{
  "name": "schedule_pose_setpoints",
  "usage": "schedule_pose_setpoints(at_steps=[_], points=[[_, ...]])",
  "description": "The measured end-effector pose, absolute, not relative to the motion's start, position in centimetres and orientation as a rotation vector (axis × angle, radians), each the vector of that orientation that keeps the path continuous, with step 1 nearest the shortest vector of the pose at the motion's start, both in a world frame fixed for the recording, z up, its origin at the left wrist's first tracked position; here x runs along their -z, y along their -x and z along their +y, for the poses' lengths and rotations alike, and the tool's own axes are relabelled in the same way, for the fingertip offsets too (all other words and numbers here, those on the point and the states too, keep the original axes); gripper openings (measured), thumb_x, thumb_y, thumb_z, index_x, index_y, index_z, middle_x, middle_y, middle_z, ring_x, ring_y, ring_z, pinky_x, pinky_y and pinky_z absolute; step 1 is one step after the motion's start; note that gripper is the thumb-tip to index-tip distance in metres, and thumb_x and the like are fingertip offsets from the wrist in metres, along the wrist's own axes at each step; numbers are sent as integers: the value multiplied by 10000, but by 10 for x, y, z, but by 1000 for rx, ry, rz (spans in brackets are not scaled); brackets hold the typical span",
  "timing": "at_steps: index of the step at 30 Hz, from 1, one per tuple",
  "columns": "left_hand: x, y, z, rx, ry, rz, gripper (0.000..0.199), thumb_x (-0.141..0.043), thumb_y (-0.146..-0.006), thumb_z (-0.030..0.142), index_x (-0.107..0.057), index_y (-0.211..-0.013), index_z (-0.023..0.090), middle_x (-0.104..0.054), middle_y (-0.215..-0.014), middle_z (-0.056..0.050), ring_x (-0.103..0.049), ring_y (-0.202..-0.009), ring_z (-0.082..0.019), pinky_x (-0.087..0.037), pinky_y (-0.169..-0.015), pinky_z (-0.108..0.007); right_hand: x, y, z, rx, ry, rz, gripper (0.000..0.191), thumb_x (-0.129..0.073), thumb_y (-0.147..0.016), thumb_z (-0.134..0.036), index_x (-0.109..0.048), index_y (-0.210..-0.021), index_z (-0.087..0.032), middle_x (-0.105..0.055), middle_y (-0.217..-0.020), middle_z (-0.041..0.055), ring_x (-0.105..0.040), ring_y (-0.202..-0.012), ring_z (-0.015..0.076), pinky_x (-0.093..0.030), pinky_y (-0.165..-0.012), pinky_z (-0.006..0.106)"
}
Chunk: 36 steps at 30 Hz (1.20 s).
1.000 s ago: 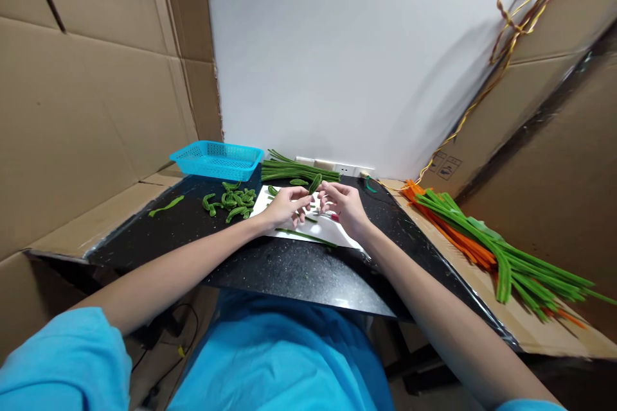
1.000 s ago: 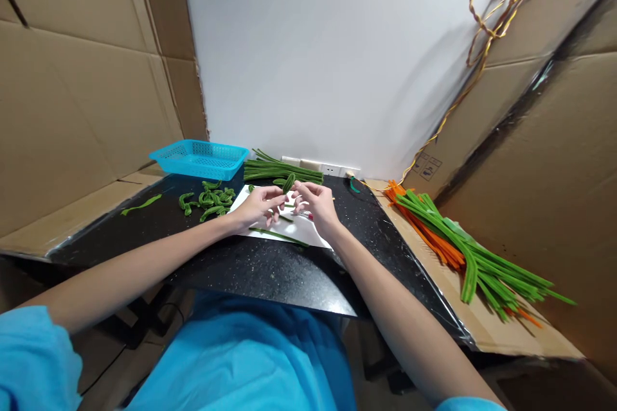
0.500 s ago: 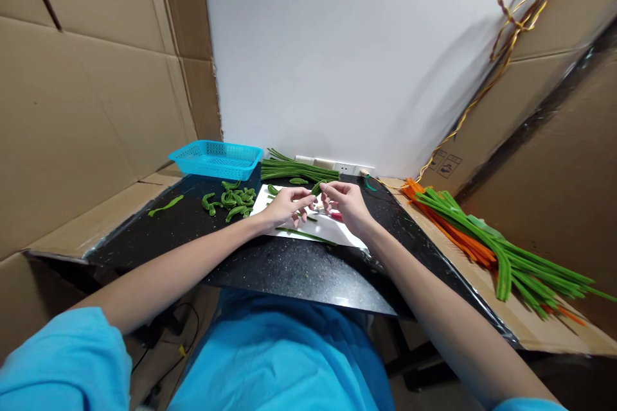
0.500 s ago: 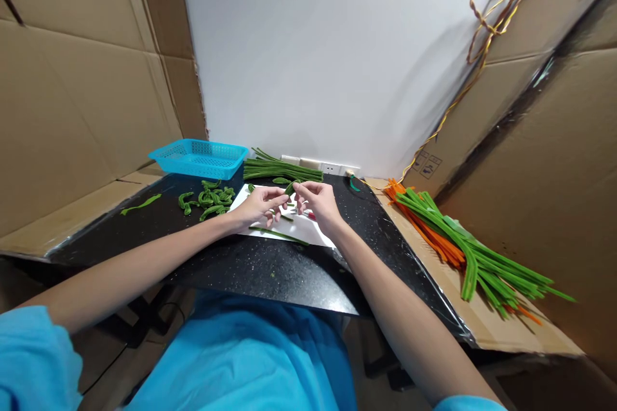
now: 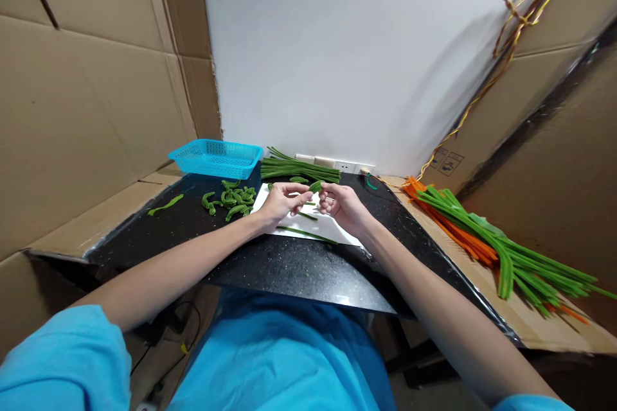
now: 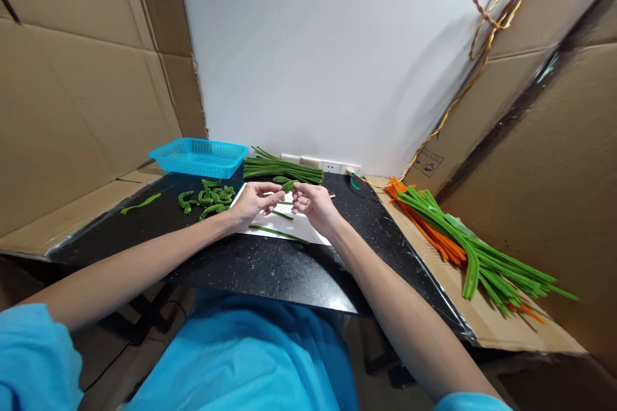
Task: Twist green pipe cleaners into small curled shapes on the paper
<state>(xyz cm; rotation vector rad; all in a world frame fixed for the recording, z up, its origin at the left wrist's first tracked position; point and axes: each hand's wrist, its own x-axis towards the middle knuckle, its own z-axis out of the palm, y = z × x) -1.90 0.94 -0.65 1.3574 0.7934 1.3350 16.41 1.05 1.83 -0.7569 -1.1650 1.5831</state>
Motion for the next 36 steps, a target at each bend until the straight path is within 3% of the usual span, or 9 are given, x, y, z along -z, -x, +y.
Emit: schedule_pose_setpoints(at_steps=[4,10,17,22,27,36], points=[[3,20,9,-1247,-1240,776,426,-917,-658,422,-737,-895,117,-666,-796,-25,-503,-520,-56,-353,-469,-209,-16,-166,12,-1518,766,-1224,375,-936,-656,-386,-643,-698,-155,-587,-665,-5,-529,-536,92,-505,-492,243],[1,23,11,-1205,-1175,769,308,-869,-700,343,-692,-836,130,-592,-739,-4,-504,-506,-58,-324,-432,-192,-12,-167,15,-1350,767,-1297,436,-926,-665,-491,-698,-862,-176,-632,-712,-13,-573,-485,106,-517,-442,258],[4,23,11,-1164,-1233,717,402,-855,-776,476,-648,-852,139,-558,-773,7,-494,-497,-48,-299,-399,-189,-8,-169,17,-1319,752,-1457,428,-886,-735,-535,-706,-737,-146,-634,-655,10,-560,-478,101,-518,-467,256],[6,22,14,-1221,-1256,605,509,-885,-726,553,-619,-827,131,-541,-726,21,-496,-482,-50,-312,-402,-190,-11,-165,12,-1459,697,-1429,428,-911,-721,-499,-662,-687,-152,-579,-623,-10,-536,-490,99,-514,-494,266],[4,21,14,-1219,-1201,558,533,-927,-671,533,-605,-820,136,-555,-715,28,-506,-466,-48,-308,-397,-178,-7,-161,16,-1523,625,-1340,439,-932,-701,-473,-623,-660,-163,-535,-601,-30,-489,-487,87,-499,-495,265],[4,20,7,-1160,-1178,542,389,-854,-794,420,-578,-838,149,-564,-756,6,-566,-500,-89,-359,-401,-197,-6,-172,16,-1535,563,-1442,388,-913,-735,-459,-665,-731,-162,-596,-610,-20,-521,-490,96,-491,-495,256]])
